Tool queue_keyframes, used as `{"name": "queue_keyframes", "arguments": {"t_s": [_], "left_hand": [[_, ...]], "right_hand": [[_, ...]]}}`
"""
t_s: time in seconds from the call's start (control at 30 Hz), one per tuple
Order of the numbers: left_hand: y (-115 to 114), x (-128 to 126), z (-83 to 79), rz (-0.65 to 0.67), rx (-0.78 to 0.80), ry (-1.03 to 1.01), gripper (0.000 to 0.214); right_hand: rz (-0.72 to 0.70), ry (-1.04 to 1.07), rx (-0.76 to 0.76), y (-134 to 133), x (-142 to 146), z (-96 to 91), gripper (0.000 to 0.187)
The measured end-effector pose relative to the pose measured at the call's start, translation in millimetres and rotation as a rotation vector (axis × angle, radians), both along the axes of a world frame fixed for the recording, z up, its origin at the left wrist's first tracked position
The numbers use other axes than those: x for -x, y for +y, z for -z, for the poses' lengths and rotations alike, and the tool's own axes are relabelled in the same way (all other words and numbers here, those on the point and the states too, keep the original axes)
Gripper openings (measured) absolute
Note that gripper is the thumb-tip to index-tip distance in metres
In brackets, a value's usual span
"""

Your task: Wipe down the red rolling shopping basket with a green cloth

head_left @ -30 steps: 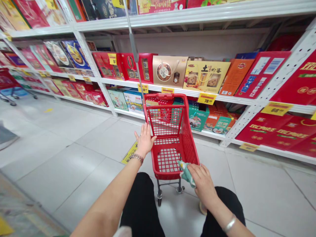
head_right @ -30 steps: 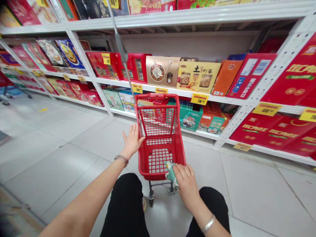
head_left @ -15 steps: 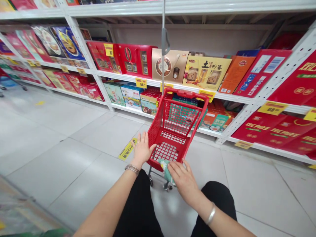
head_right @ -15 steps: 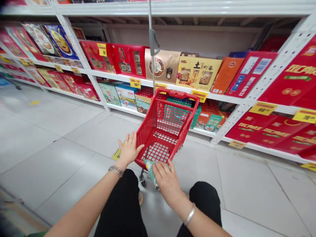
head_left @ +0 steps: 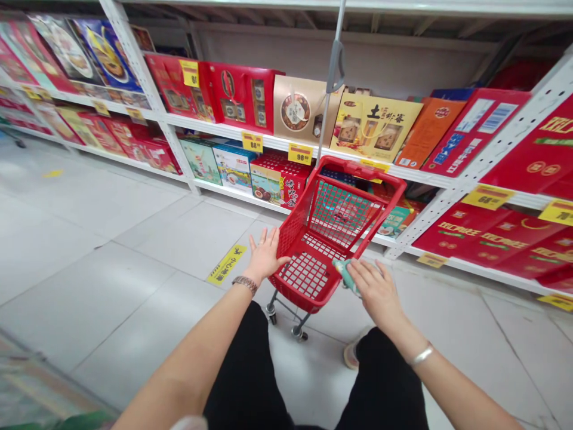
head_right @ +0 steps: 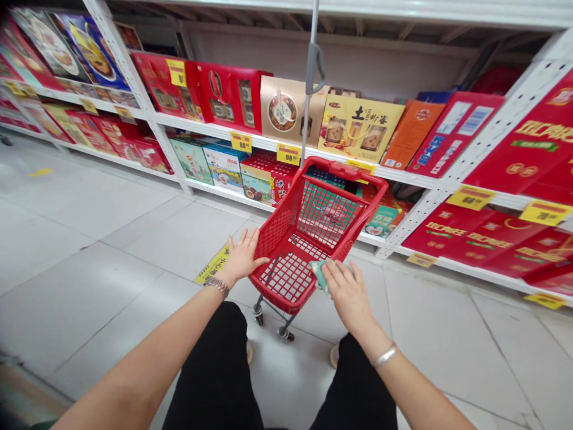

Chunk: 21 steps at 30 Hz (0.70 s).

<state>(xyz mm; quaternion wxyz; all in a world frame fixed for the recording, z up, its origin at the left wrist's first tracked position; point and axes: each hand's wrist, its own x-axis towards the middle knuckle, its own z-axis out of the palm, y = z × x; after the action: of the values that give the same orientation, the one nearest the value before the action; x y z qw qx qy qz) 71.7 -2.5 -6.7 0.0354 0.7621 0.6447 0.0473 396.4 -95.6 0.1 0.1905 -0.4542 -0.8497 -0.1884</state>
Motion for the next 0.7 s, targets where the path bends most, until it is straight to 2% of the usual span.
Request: {"name": "queue_keyframes", "arguments": {"t_s": [0.07, 0.13, 0.23, 0.33, 0.4, 0.5, 0.57, 0.7], "left_hand": [[5, 2, 1.1, 0.019, 0.0, -0.013, 0.089], [10, 5, 1.0, 0.035, 0.007, -0.025, 0.089], [19, 15, -2.6, 0.061, 0.017, -0.035, 0.088], [22, 23, -8.6, 0.056, -0.015, -0.042, 0.078], [18, 23, -10.7, -0.027, -0.075, -0.068, 0.071], [-2, 10, -6.7, -0.297, -0.121, -0.198, 0.071], [-20, -2, 0.5, -0.455, -0.087, -0.322, 0.076], [-47, -17, 13.4, -0.574, -0.023, -0.462, 0.078]], "right_hand": [[0.061, 0.057, 0.046, 5, 0, -9.4, 0.066], [0.008, 0.075, 0.135, 3, 11, -12.9, 0.072], [-0.119, 0.041, 0.288, -5, 37, -6.2, 0.073], [-0.166, 0.049, 0.365, -9, 62, 5.9, 0.066], [-0.177, 0.082, 0.379, -7, 75, 11.4, 0.06], [-0.179, 0.13, 0.383, 0, 95, 14.5, 0.053], [-0.169, 0.158, 0.374, 3, 111, 14.2, 0.048], [-0.192, 0.159, 0.342, 7, 139, 10.5, 0.041]]}}
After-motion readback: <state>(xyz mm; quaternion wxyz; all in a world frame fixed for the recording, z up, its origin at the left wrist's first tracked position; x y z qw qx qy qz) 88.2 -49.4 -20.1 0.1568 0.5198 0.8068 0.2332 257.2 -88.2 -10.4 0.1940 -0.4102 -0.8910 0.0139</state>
